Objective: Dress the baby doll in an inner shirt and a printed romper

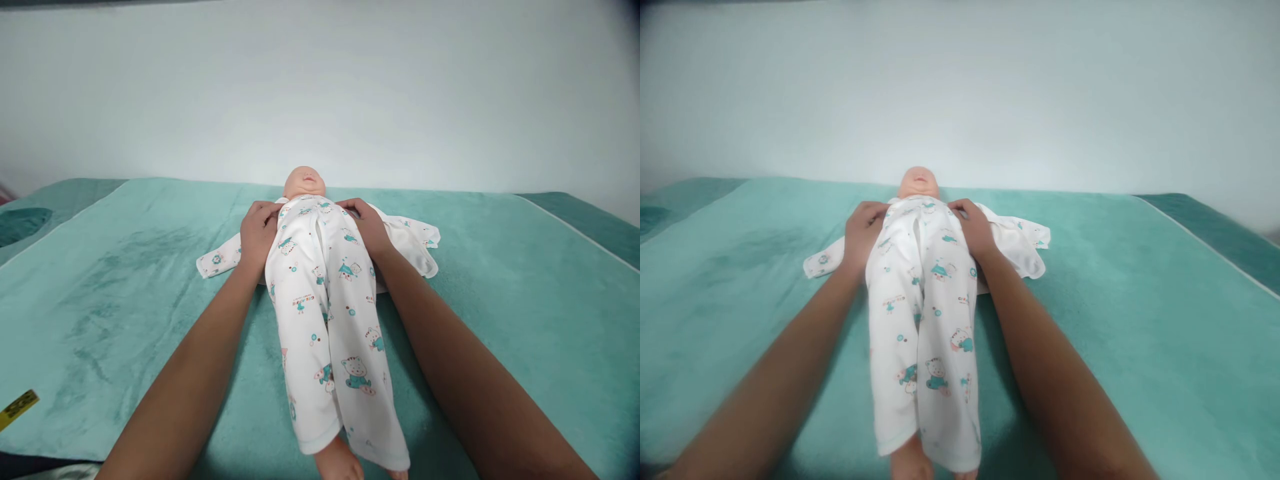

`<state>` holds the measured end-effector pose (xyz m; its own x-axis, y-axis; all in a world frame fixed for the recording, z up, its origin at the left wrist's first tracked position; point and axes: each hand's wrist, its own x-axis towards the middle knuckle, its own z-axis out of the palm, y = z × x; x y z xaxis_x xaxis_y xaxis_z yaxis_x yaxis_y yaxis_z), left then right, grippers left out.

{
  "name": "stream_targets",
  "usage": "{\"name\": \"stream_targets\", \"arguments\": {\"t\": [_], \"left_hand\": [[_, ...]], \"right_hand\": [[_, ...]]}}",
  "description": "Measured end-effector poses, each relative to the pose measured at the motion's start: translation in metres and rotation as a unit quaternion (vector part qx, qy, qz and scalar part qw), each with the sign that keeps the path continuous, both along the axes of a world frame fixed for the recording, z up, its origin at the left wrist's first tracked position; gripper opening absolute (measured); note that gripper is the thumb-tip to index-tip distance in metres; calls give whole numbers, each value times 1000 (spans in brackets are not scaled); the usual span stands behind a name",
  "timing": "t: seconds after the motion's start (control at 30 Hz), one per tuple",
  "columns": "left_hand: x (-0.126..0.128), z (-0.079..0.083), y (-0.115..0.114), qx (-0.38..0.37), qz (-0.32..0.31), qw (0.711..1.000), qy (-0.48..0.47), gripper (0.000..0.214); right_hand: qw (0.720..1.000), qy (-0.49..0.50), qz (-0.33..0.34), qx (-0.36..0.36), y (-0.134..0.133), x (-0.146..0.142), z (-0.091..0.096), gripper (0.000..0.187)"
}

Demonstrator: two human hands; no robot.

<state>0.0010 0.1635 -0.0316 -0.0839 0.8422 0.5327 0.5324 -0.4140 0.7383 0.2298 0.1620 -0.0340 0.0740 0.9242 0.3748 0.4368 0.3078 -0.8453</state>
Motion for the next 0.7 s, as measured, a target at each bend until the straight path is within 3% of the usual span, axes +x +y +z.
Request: {"name": "stream_targets", "arguments": {"t": [0.23,0.37,0.47,0.53,0.6,0.7], "left_hand": [[0,-3,-1,19,6,1000,9,25],[4,6,-33,62,54,997,-8,22],[0,14,-91,57,83,995,-11,18],[-5,11,-145,36,52,998,15,15],[-9,-3,-203,18,-17,998,50,17],[-6,-33,-276,34,-80,990,115,30]], "right_hand": [[1000,-1,-6,8,0,-1,-1,23],[998,23,-34,37,-24,-7,9,24],[997,25,-42,58,-76,-15,25,25],[997,-8,-10,71,-125,-19,35,21],[995,-49,67,56,-179,-23,42,17],[970,-128,204,32,-246,-30,43,13]]}}
